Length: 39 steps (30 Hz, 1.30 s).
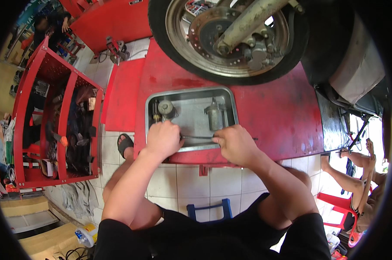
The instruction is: The person sits on a low stool in a workshop and uses a screwdriver to disassemble a motorcycle starter motor placed in a metal tray. They remove screws and internal components, placing them into the tray, while another person sits nearby.
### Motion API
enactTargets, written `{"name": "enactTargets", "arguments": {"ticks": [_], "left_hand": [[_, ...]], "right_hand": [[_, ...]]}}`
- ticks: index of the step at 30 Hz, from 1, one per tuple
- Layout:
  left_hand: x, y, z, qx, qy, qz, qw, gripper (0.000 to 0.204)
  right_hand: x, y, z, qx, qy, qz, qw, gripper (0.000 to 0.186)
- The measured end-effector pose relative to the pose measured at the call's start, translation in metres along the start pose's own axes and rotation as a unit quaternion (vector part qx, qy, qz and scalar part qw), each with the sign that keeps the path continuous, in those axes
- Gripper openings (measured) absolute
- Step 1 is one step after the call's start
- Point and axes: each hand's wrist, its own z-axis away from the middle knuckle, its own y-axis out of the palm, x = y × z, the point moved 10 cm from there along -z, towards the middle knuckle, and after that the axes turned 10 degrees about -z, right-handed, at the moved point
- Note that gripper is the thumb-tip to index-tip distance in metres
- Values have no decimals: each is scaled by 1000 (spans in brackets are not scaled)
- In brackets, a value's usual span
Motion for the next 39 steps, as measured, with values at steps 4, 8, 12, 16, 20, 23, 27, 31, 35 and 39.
{"name": "enactTargets", "arguments": {"ticks": [4, 8, 12, 16, 20, 23, 27, 31, 35, 39], "left_hand": [[4, 0, 2, 26, -28, 10, 999, 27], [7, -1, 7, 37, -29, 18, 999, 27], [16, -17, 9, 10, -42, 30, 999, 27], [29, -23, 14, 18, -57, 17, 998, 26], [31, -15, 16, 46, -53, -10, 997, 27], [37, -9, 13, 63, -59, -3, 996, 27], [39, -4, 19, 65, -57, -15, 996, 26], [48, -6, 21, 68, -77, -12, 995, 28], [48, 3, 29, 87, -71, -2, 994, 30], [52, 6, 29, 89, -78, -5, 993, 32]], "right_hand": [[15, -6, 0, -83, -102, -16, 991, 6], [33, -15, 5, -133, -182, 27, 974, 4], [32, -5, -1, -101, -134, 22, 986, 11], [37, 13, -10, -57, -103, 34, 992, 23], [36, 15, -12, -61, -120, 4, 991, 22], [29, 17, -18, 2, -18, 9, 1000, 24], [38, 26, -19, -1, -40, 31, 999, 20], [51, 25, -12, -93, -180, -2, 979, 13], [48, 27, -17, -80, -140, 2, 987, 20], [41, 44, -24, 38, -2, 25, 999, 16]]}}
